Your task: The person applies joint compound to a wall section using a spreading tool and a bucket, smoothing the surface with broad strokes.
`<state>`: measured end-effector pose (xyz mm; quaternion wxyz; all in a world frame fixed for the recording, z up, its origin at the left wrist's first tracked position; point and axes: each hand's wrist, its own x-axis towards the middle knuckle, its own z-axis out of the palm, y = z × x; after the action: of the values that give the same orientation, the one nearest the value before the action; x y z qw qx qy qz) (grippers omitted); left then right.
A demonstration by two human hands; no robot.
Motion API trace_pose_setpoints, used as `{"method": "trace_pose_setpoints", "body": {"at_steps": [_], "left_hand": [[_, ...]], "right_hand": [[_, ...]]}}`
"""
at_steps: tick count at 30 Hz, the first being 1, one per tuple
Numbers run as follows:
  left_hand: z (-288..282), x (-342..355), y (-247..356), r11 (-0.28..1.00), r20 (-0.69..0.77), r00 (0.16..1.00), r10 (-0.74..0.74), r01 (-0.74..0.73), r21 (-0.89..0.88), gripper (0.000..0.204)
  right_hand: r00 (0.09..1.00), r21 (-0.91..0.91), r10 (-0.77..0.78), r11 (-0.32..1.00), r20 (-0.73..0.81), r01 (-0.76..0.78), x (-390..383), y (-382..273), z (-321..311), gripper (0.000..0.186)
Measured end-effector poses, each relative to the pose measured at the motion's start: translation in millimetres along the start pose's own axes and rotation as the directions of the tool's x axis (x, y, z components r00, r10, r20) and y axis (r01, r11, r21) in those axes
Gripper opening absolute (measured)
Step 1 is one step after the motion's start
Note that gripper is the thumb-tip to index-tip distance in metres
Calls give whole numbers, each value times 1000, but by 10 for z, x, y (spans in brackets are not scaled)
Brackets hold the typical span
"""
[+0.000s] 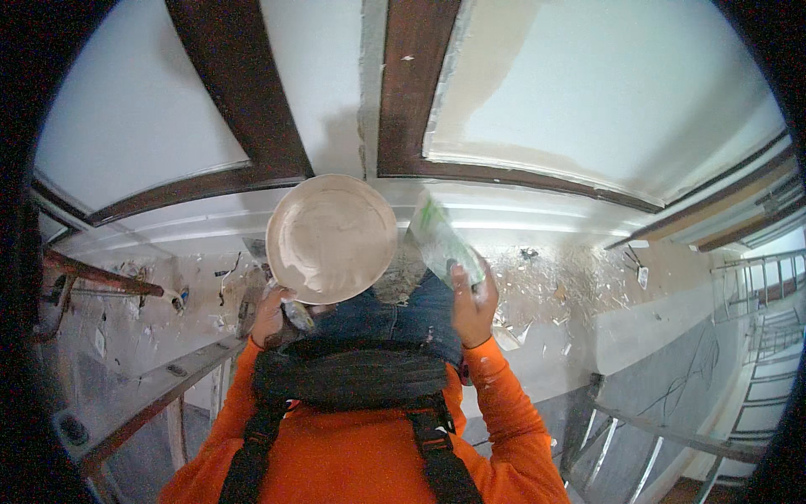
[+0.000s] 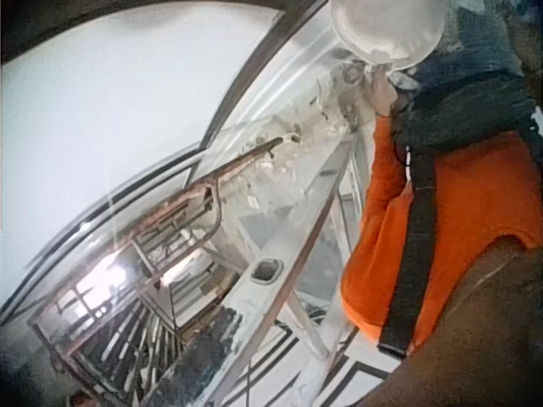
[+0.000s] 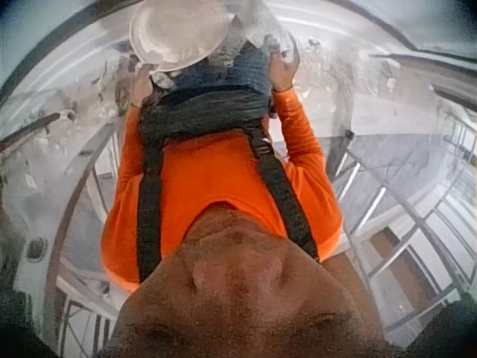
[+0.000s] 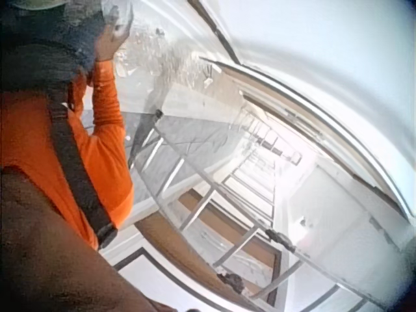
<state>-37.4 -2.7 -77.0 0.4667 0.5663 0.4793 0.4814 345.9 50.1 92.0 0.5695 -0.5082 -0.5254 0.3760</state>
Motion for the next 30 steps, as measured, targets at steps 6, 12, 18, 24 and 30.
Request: {"method": "trace_pose_setpoints", "body": {"at_steps": [6, 12, 18, 24, 30], "left_hand": [[235, 95, 734, 888, -88, 957, -276, 219, -403, 25], [280, 229, 1145, 697, -82, 940, -330, 184, -693, 32], [238, 196, 1227, 984, -226, 959, -170, 151, -98, 24], [518, 145, 931, 971, -183, 975, -122, 79, -226, 30], [558, -13, -226, 927, -171, 958, 231, -270, -260, 41]], "right_hand": [[943, -340, -175, 901, 284, 270, -190, 297, 62, 38], [806, -515, -295, 645, 513, 564, -231, 648, -18, 39], [997, -195, -28, 981, -69, 14, 309, -172, -391, 29], [982, 219, 122, 972, -145, -88, 374, -307, -244, 34], [967, 42, 55, 998, -250, -46, -120, -126, 11, 49]]}}
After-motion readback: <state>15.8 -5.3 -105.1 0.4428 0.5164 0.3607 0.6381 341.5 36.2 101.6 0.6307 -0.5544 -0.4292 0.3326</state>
